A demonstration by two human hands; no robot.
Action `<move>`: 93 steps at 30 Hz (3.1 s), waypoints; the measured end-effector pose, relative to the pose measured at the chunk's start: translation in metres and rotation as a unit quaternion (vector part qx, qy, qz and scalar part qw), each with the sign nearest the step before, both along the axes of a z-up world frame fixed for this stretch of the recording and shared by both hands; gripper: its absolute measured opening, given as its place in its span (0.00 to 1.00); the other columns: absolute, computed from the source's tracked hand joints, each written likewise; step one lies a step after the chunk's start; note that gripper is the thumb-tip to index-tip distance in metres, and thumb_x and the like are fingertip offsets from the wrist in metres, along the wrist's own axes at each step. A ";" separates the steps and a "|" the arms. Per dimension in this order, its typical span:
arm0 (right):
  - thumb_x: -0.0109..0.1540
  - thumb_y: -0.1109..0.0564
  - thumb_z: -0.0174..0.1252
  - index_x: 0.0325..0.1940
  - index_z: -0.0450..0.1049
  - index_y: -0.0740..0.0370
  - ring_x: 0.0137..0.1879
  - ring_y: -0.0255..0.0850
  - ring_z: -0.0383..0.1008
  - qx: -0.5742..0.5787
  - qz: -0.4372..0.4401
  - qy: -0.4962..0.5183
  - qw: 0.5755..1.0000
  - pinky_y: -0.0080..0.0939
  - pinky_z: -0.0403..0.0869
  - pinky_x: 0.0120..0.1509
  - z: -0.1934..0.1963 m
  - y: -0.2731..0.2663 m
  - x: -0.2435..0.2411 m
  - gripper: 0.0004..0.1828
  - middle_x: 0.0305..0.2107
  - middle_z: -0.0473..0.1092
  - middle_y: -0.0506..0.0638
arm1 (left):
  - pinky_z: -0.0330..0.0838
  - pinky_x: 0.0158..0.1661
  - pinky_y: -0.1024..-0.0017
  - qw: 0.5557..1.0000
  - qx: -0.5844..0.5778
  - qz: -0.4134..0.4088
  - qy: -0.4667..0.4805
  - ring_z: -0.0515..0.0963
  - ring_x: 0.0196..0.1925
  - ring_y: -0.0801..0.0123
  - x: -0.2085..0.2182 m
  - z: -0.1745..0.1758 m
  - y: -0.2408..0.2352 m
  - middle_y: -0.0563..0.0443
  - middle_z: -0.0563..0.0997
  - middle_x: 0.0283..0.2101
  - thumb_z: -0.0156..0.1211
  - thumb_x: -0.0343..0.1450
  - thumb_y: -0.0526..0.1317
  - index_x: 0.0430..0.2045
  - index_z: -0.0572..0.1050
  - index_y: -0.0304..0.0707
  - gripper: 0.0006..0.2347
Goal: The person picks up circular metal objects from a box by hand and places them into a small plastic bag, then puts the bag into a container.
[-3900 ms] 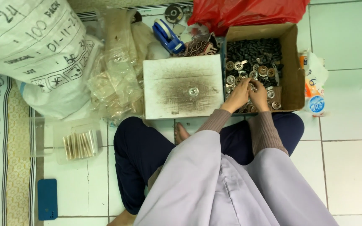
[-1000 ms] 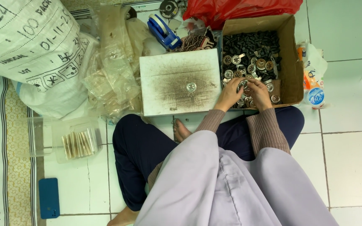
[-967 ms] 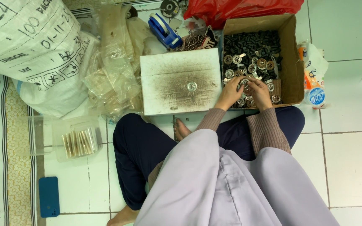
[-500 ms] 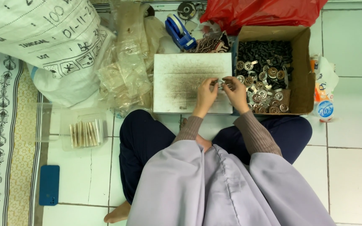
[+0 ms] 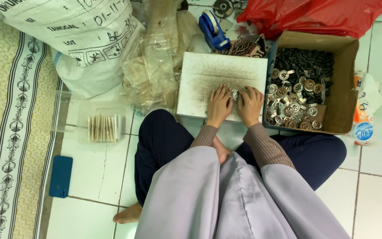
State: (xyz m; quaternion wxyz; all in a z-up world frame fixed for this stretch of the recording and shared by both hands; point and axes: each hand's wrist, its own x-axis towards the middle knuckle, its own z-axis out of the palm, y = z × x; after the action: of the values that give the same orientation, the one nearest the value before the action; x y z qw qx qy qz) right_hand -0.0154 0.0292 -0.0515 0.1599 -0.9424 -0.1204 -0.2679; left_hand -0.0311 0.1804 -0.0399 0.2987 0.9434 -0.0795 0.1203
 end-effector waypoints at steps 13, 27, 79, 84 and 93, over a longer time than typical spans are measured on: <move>0.67 0.66 0.57 0.50 0.77 0.63 0.62 0.59 0.68 0.235 0.032 0.022 0.971 0.56 0.67 0.66 0.007 -0.009 -0.006 0.08 0.47 0.70 0.58 | 0.51 0.71 0.48 0.992 -0.125 -0.003 0.029 0.70 0.69 0.51 -0.003 0.026 0.004 0.36 0.75 0.62 0.56 0.75 0.43 0.54 0.75 0.39 0.15; 0.66 0.50 0.63 0.70 0.69 0.61 0.64 0.69 0.68 0.307 -0.119 0.319 0.889 0.74 0.68 0.62 0.037 -0.196 0.003 0.29 0.54 0.71 0.69 | 0.71 0.64 0.47 0.912 -0.307 -0.216 0.163 0.68 0.68 0.33 0.019 0.052 -0.199 0.27 0.66 0.65 0.47 0.73 0.28 0.61 0.64 0.31 0.19; 0.68 0.60 0.60 0.50 0.75 0.59 0.43 0.34 0.78 0.720 -0.005 0.316 0.617 0.38 0.77 0.53 0.074 -0.188 -0.039 0.06 0.36 0.75 0.44 | 0.80 0.41 0.62 0.823 -0.469 -0.132 0.290 0.85 0.39 0.57 0.016 0.031 -0.184 0.33 0.83 0.39 0.56 0.77 0.37 0.57 0.73 0.28 0.15; 0.69 0.61 0.59 0.54 0.76 0.58 0.43 0.33 0.79 0.706 -0.001 0.340 0.621 0.35 0.77 0.51 0.051 -0.201 -0.035 0.10 0.39 0.75 0.44 | 0.80 0.40 0.65 0.832 -0.451 -0.136 0.293 0.86 0.37 0.59 0.023 0.005 -0.191 0.35 0.84 0.39 0.57 0.76 0.36 0.53 0.76 0.30 0.13; 0.73 0.46 0.54 0.54 0.78 0.50 0.47 0.34 0.81 0.718 0.000 0.333 0.611 0.39 0.77 0.55 0.051 -0.201 -0.033 0.12 0.40 0.79 0.44 | 0.80 0.40 0.65 0.838 -0.431 -0.162 0.293 0.86 0.39 0.60 0.019 0.019 -0.186 0.37 0.85 0.40 0.58 0.75 0.36 0.54 0.77 0.36 0.13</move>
State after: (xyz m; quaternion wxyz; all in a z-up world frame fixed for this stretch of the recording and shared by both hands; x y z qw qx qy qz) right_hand -0.0485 -0.1715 -0.0008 0.8147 -0.5499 0.1727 0.0641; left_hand -0.0119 -0.0059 -0.0208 0.7000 0.6839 -0.0801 -0.1895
